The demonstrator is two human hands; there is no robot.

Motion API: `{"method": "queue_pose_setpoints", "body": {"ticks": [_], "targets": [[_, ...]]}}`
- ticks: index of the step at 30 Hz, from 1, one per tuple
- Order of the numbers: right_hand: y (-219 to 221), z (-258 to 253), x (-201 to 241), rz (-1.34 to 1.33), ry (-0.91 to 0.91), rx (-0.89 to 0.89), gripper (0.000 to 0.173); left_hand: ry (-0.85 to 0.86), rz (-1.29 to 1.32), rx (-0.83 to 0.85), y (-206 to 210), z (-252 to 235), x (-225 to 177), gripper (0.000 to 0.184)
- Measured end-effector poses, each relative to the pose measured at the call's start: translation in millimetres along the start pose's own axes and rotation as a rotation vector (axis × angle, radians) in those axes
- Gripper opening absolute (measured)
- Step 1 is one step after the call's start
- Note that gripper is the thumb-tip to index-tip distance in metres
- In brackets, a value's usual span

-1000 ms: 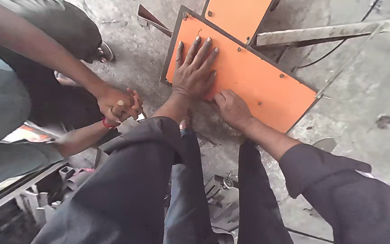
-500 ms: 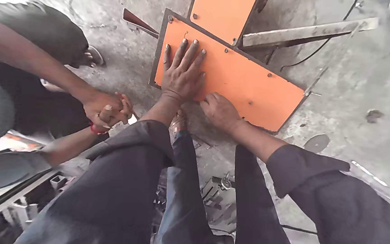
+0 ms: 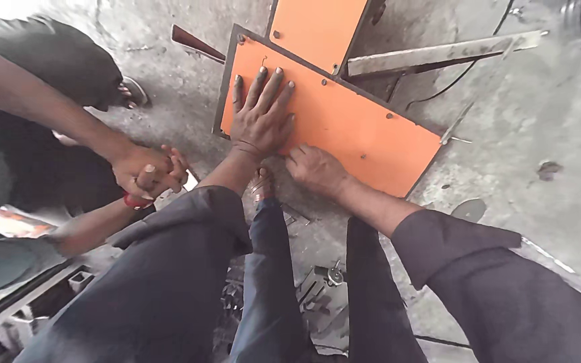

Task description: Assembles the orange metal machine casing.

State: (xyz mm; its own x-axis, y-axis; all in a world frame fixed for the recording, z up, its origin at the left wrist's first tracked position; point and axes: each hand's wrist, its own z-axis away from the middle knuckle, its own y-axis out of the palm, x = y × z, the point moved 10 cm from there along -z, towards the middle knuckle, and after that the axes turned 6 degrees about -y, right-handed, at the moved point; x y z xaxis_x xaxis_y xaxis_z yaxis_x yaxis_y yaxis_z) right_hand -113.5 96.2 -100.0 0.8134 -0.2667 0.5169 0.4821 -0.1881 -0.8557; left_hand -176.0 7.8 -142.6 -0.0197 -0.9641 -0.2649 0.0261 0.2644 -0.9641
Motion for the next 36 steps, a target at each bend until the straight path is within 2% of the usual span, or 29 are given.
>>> {"method": "queue_pose_setpoints", "body": {"ticks": [14, 24, 36], "targets": [[2, -2, -12, -0.002, 0.158, 0.121, 0.014, -0.007, -0.016, 0.019, 2, 0, 1, 0.054], [9, -4, -7, 0.062, 0.103, 0.137, 0.014, -0.002, 0.003, 0.007, 2, 0, 1, 0.054], [2, -4, 0, -0.019, 0.019, 0.081, 0.016, -0.003, -0.027, 0.009, 1, 1, 1, 0.053]]}}
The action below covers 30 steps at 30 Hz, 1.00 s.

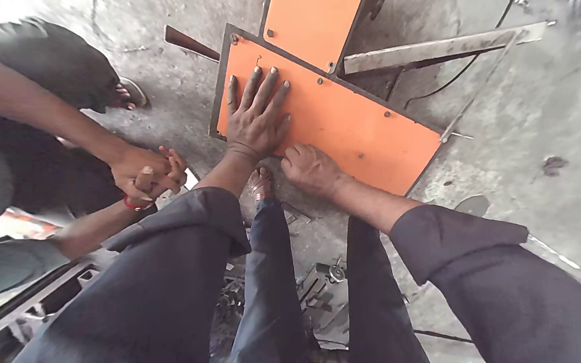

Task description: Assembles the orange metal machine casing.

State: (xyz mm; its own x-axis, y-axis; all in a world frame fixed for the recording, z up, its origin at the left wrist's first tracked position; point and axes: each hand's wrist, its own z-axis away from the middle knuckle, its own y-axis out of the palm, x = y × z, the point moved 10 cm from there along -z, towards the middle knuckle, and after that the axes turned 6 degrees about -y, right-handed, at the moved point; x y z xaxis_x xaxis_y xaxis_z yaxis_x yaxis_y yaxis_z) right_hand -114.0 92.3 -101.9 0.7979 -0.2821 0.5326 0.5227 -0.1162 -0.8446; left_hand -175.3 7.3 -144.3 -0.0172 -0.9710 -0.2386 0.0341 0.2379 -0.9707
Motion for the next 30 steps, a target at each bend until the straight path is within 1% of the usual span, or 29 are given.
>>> {"method": "queue_pose_setpoints", "body": {"ticks": [3, 7, 10, 12, 15, 17, 19, 21, 26, 30], "targets": [[0.6, -2.5, -3.2, -0.012, 0.011, 0.050, 0.015, -0.001, 0.001, -0.015, 0.2, -0.2, 0.5, 0.053], [2.5, -3.2, -4.9, -0.016, 0.058, 0.081, 0.017, -0.003, -0.016, 0.010, 0.3, 0.2, 0.6, 0.054], [1.3, -2.6, -5.6, 0.014, 0.086, 0.052, 0.016, 0.001, -0.013, 0.000, -0.3, 0.0, 0.3, 0.054], [1.6, -2.5, -4.5, 0.026, 0.078, 0.031, 0.015, 0.006, -0.014, -0.007, 0.1, 0.5, 0.2, 0.054], [1.3, -4.7, -0.1, 0.008, 0.002, -0.013, 0.016, 0.011, -0.011, -0.019, -0.7, -0.3, 0.5, 0.054], [2.2, -4.3, 3.8, -0.008, -0.032, 0.012, 0.017, 0.007, -0.006, -0.005, 0.0, 0.5, 0.2, 0.054], [2.3, -3.1, 3.6, -0.029, -0.053, 0.074, 0.018, 0.004, 0.001, 0.004, -0.1, -1.3, -1.0, 0.054], [3.5, -1.8, 1.8, -0.059, -0.045, 0.112, 0.017, 0.005, -0.003, 0.007, -0.6, -0.6, -0.5, 0.054], [0.0, 0.7, -4.2, -0.045, -0.003, 0.070, 0.015, 0.013, 0.002, -0.007, -0.3, -0.4, -0.5, 0.054], [-0.2, 0.9, -1.8, -0.044, -0.046, 0.024, 0.015, 0.007, -0.003, 0.001, 0.6, 0.1, 0.4, 0.054]]}}
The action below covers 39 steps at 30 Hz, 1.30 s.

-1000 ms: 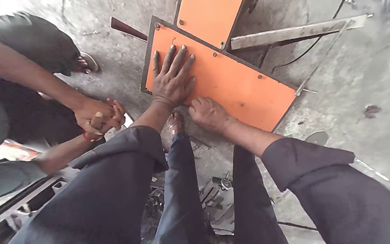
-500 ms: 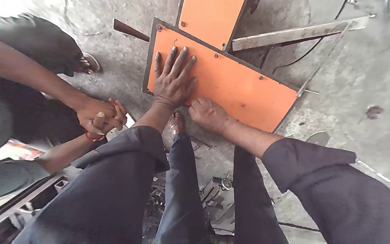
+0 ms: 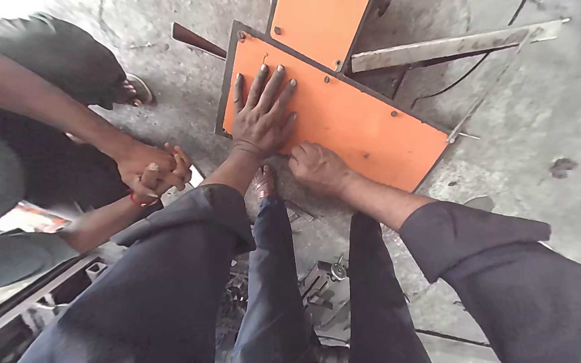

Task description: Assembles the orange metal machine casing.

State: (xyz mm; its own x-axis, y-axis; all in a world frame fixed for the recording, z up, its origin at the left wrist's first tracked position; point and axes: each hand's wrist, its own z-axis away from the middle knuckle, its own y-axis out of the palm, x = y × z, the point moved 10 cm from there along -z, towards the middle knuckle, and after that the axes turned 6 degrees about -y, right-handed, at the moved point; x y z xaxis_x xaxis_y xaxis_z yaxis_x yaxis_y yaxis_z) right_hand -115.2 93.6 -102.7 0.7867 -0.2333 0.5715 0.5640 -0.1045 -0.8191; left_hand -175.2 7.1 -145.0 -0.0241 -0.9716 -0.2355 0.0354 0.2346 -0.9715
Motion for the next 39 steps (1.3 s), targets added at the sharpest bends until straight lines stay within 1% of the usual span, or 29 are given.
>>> {"method": "queue_pose_setpoints", "body": {"ticks": [4, 6, 14, 17, 20, 23, 27, 29, 31, 33, 35, 39], "targets": [[0, 2, 1, 0.001, -0.131, -0.010, 0.017, 0.000, 0.011, -0.014, -2, -1, -2, 0.054], [-2, 4, 1, 0.004, -0.160, -0.004, 0.018, 0.002, 0.017, -0.018, -2, -1, -2, 0.054], [0, 2, -2, 0.048, -0.067, -0.027, 0.018, 0.001, 0.002, -0.021, -1, 0, -1, 0.053], [0, -1, -2, 0.019, -0.056, -0.012, 0.016, 0.000, -0.008, 0.000, -1, -2, -1, 0.054], [1, -2, -1, 0.006, -0.061, -0.035, 0.015, 0.001, 0.008, -0.027, -1, -1, -1, 0.053], [3, -2, 3, 0.006, -0.078, 0.036, 0.017, 0.003, -0.001, -0.013, -1, -1, -1, 0.053], [0, -3, 2, 0.031, -0.108, 0.069, 0.017, 0.008, 0.006, -0.044, -3, -1, -2, 0.053], [3, -6, 0, 0.004, -0.069, 0.170, 0.018, 0.005, -0.001, -0.041, -3, 0, -2, 0.053], [4, -8, -4, -0.031, 0.014, 0.241, 0.018, 0.004, -0.006, -0.038, -2, 0, -1, 0.053], [2, -8, -9, -0.042, 0.080, 0.191, 0.018, 0.013, -0.009, -0.031, -1, 1, 0, 0.054], [-1, -9, -11, -0.008, 0.085, 0.085, 0.017, 0.016, -0.004, -0.030, -1, 0, 0, 0.054], [0, -9, -11, 0.007, 0.093, 0.072, 0.015, 0.003, -0.010, -0.016, -2, 0, -1, 0.053]]}}
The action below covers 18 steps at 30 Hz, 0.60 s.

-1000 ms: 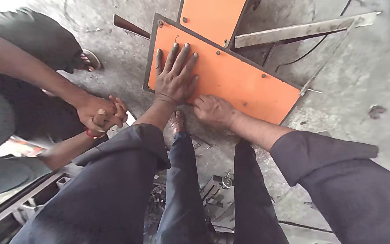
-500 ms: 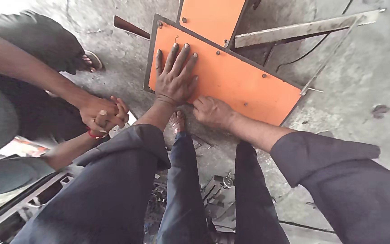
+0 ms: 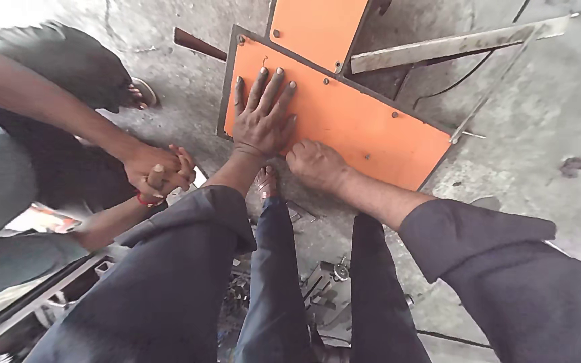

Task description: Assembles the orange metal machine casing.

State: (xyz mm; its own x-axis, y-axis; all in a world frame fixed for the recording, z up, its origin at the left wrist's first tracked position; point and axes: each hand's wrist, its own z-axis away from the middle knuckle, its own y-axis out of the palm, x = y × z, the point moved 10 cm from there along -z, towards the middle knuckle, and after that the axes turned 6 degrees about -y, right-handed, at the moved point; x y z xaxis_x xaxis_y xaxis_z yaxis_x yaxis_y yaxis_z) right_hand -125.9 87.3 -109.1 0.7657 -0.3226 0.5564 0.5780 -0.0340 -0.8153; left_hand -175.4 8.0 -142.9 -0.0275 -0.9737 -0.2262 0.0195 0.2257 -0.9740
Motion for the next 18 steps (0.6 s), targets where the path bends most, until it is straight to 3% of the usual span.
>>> {"method": "queue_pose_setpoints", "body": {"ticks": [9, 18], "targets": [[1, 5, 7, -0.036, -0.128, 0.009, 0.015, -0.008, 0.006, 0.022, 2, -1, 1, 0.054], [0, 1, -8, -0.141, 0.126, 0.004, 0.015, 0.001, 0.010, 0.000, 0, -1, 2, 0.053]]}}
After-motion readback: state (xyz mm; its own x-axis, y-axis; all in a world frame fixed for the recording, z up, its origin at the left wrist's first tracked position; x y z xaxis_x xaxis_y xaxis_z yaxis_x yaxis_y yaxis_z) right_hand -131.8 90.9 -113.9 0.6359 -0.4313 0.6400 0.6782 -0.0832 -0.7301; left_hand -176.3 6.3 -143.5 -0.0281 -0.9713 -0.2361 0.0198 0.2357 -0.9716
